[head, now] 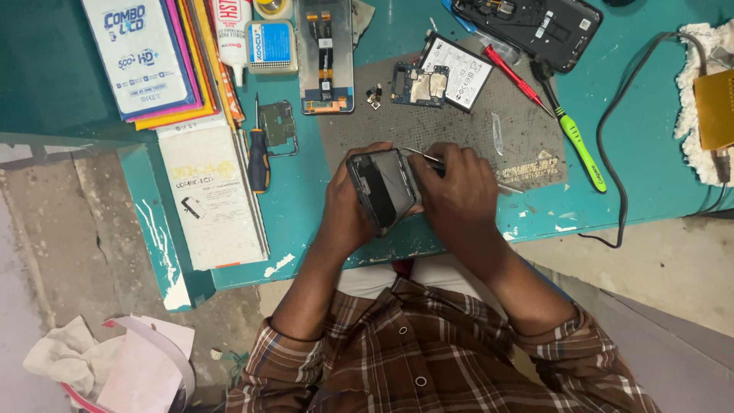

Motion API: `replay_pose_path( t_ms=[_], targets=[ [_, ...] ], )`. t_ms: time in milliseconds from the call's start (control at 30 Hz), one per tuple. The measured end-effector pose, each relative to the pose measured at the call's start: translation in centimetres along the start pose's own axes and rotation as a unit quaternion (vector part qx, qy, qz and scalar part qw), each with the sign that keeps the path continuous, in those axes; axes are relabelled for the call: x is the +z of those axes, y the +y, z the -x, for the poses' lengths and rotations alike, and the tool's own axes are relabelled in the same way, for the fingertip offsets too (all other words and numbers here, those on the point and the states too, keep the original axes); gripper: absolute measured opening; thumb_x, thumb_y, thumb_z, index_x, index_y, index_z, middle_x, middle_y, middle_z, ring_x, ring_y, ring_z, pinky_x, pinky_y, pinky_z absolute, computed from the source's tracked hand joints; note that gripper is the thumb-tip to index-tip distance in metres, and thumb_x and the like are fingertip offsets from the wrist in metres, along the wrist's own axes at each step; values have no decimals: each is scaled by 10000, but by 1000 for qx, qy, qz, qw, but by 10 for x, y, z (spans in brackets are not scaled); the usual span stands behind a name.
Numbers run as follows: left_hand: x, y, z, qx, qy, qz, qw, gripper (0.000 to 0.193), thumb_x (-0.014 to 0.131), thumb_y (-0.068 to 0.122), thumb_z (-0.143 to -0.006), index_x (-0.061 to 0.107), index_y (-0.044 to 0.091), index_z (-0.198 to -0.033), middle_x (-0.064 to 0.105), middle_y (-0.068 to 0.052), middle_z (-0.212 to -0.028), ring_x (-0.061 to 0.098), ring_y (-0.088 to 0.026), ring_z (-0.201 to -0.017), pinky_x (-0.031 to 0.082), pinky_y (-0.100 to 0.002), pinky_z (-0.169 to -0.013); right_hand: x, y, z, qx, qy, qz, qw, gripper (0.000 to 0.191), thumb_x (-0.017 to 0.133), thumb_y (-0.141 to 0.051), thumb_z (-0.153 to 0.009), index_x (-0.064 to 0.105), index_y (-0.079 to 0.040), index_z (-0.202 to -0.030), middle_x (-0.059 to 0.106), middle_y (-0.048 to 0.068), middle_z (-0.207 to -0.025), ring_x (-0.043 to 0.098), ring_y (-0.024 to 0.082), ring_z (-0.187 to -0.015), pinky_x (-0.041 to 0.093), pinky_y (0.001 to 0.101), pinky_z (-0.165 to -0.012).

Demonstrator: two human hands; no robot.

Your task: The person uses a metal spudger to pry and separate the screen assembly from the phone frame. They repeatedly apply a liquid from a small bottle along the screen edges and continue prying to loosen the adhesive. The phone remains disassembled on the workbench throughout the clip.

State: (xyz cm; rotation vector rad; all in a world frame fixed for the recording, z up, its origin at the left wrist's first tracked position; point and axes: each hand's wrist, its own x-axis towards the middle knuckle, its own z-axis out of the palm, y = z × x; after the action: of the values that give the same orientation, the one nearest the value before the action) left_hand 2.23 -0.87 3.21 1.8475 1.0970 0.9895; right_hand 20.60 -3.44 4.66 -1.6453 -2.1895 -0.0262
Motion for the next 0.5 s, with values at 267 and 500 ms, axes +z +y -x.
replay_pose_path(
  t_ms=[267, 500],
  targets=[
    [-1, -5, 3, -7, 3, -2, 1000, 787, 975, 223, -724, 576, 32, -1375, 639, -151, -1308, 689, -317, -1213, 578, -393, -1010, -11, -4, 18, 7, -10, -22, 1000, 270, 664, -78, -895, 720, -121, -1156, 634, 94, -1033, 594, 261, -833, 446, 402, -698],
    [-2, 0, 2, -32, -1, 17, 999, 800, 978, 244, -727, 573, 24, -1381, 638, -135, -1291, 704, -288, -1182, 598, -365, -957, -1, -3, -2, -5, -9, 24, 1000, 285, 659, -71, -915, 712, -101, -1193, 642, 84, -1081, 611, 236, -892, 463, 374, -726]
  ],
)
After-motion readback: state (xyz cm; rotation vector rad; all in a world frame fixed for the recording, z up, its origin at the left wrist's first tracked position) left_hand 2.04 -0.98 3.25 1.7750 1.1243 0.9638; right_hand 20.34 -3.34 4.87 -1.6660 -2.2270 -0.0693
